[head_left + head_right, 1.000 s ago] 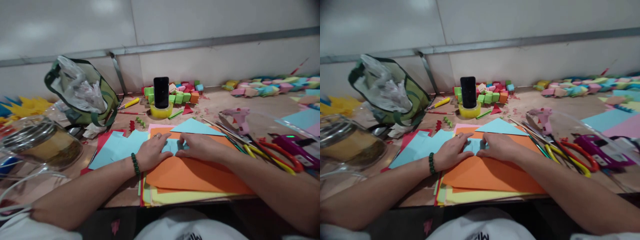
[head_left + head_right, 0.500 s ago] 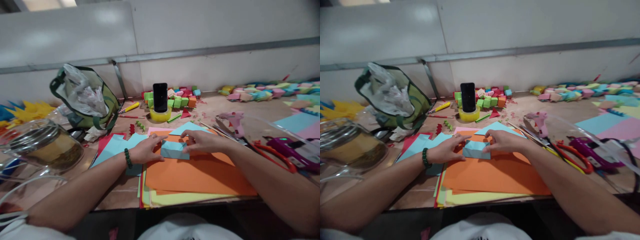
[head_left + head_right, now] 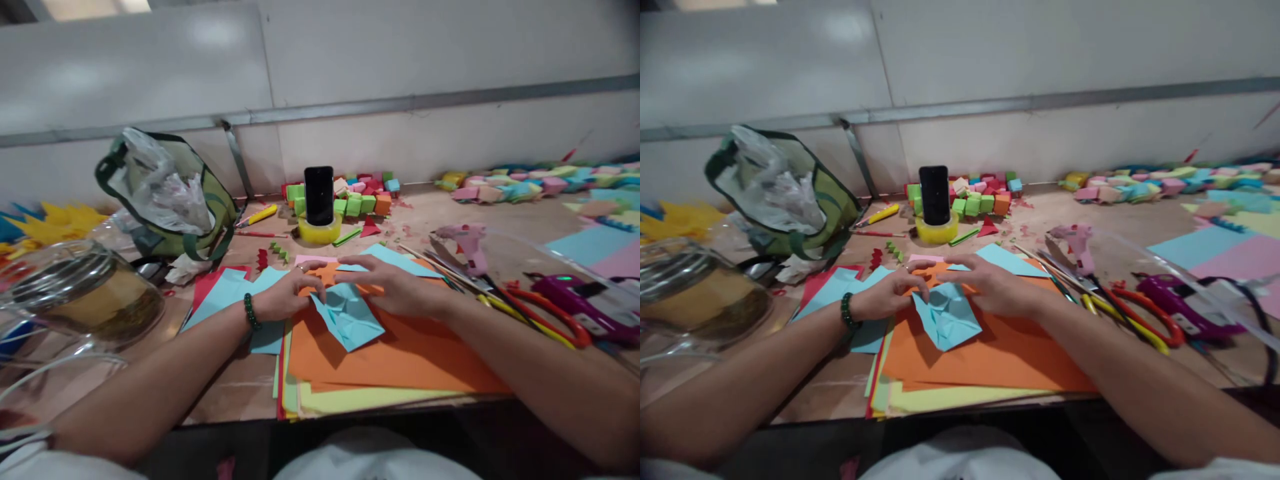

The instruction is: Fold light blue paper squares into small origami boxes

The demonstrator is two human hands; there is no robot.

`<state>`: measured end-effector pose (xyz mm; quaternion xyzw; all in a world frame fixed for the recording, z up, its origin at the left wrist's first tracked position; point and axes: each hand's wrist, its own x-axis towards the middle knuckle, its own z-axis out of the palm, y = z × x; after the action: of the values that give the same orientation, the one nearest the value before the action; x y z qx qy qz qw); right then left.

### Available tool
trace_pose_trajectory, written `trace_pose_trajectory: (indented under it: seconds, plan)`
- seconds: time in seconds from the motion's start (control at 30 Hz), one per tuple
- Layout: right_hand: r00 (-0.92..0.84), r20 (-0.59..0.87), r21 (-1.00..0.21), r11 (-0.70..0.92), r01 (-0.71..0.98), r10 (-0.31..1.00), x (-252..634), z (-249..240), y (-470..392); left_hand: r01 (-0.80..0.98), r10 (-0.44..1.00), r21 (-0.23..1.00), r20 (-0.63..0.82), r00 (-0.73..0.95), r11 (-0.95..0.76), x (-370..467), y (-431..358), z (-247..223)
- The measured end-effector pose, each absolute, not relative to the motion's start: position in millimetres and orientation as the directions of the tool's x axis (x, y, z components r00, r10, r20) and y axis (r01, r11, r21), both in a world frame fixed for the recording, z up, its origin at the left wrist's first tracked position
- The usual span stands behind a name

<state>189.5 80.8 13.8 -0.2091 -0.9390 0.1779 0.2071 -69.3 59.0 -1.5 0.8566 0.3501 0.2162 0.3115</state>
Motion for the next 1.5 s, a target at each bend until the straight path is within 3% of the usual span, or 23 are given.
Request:
trace_pose_trajectory:
  seconds: [0.13, 0.23, 0.3, 0.4, 0.47, 0.57, 0.73, 0.83, 0.9, 1.0, 1.07, 1.23, 1.33, 1.4, 1.5]
  plan:
    - [-0.875, 0.397, -0.194, 0.957, 0.215, 0.277, 179, 5, 76, 0.498, 0.777, 0.662, 0.21, 0.594, -0.56, -74, 66, -7]
    - [-0.879, 0.413, -0.022, 0.967, 0.252, 0.239, 178, 8, 72, 0.599, 0.848, 0.603, 0.421, 0.321, -0.526, -72, 61, -5]
    - [-0.883, 0.382, 0.094, 0.939, 0.331, 0.273, 178, 10, 67, 0.638, 0.796, 0.544, 0.574, 0.189, -0.544, -67, 50, 2]
    - [-0.896, 0.274, 0.184, 0.895, 0.406, 0.35, 175, 9, 57, 0.607, 0.702, 0.401, 0.582, 0.41, -0.687, -55, 28, 11]
    - [-0.892, 0.206, 0.161, 0.885, 0.436, 0.402, 171, 8, 51, 0.619, 0.661, 0.267, 0.464, 0.589, -0.739, -47, 17, 12]
    - [-0.873, 0.141, 0.052, 0.877, 0.478, 0.468, 168, 10, 47, 0.678, 0.699, 0.185, 0.286, 0.656, -0.712, -41, 11, 5]
    - [-0.864, 0.074, -0.359, 0.821, 0.443, 0.498, 178, 20, 58, 0.764, 0.806, 0.258, 0.186, 0.562, -0.592, -43, 16, -2]
    - [-0.822, -0.025, -0.595, 0.652, 0.47, 0.57, 184, 19, 70, 0.795, 0.865, 0.35, 0.109, 0.49, -0.494, -44, 20, 0]
    - [-0.766, -0.083, -0.669, 0.534, 0.517, 0.638, 184, 15, 75, 0.797, 0.893, 0.436, 0.037, 0.448, -0.418, -44, 22, 0]
    - [-0.663, -0.102, -0.647, 0.457, 0.611, 0.742, 179, 10, 76, 0.79, 0.915, 0.509, -0.01, 0.404, -0.343, -44, 26, -3]
    - [-0.591, -0.103, -0.567, 0.441, 0.696, 0.8, 175, 9, 73, 0.815, 0.927, 0.472, 0.012, 0.374, -0.335, -43, 26, -4]
    - [-0.477, -0.132, -0.371, 0.402, 0.837, 0.869, 172, 16, 66, 0.826, 0.842, 0.169, 0.152, 0.517, -0.538, -40, 18, -1]
    - [-0.467, -0.135, -0.28, 0.418, 0.864, 0.874, 177, 22, 67, 0.74, 0.74, 0.045, 0.099, 0.665, -0.671, -42, 16, 3]
    - [-0.465, -0.146, -0.254, 0.421, 0.87, 0.873, 183, 25, 70, 0.686, 0.689, 0.068, 0.08, 0.72, -0.724, -46, 18, 4]
    - [-0.502, -0.163, -0.319, 0.436, 0.841, 0.849, 191, 26, 76, 0.679, 0.707, 0.202, 0.154, 0.69, -0.706, -50, 22, 2]
